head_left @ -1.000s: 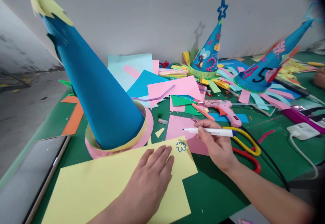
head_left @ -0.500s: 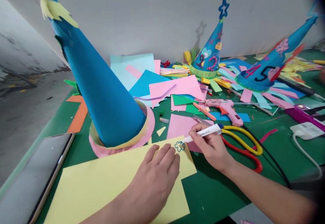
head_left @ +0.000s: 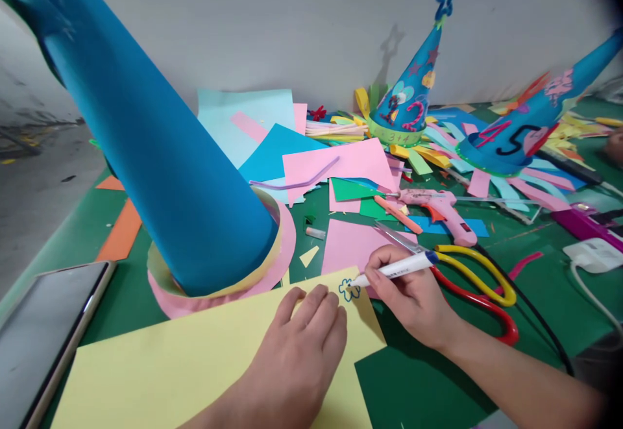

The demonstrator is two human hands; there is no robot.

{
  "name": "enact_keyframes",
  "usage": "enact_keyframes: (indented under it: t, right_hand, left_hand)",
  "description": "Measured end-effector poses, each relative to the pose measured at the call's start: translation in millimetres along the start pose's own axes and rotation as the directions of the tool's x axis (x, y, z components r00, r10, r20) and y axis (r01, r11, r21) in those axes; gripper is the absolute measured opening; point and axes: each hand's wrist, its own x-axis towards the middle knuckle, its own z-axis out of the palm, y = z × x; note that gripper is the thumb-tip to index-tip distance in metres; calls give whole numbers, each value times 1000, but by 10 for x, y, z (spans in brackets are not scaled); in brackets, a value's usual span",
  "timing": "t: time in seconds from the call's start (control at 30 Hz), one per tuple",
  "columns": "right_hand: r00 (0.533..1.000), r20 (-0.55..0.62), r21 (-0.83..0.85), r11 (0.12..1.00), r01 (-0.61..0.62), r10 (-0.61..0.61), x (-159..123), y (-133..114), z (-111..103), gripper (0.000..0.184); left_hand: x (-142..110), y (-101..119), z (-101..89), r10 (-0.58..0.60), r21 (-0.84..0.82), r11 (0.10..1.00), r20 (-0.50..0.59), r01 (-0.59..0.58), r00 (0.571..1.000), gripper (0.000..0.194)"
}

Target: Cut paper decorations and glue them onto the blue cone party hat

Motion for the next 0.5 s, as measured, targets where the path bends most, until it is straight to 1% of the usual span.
enact_keyframes:
  t: [0.07,0.23,0.33,0.5]
  right_hand:
    - [1000,10,5,1000,-14,14,0,9,5,8]
    - [999,-5,25,999,-37,37,-3,18,3,7]
    - [999,-19,14,999,-30,30,-1,4,-2,7]
    - [1000,-21,0,1000,-15,15,-2,-10,1,7]
  left_hand:
    - [-4,-2,14,3,0,1000,-6,-3,1000,31]
    - [-16,5,41,10,8,1000,-24,-10,1000,32]
    - [-17,6,61,13,-7,1000,-24,-13,1000,33]
    - [-11,4,62,19,14,1000,-48,-19,999,33]
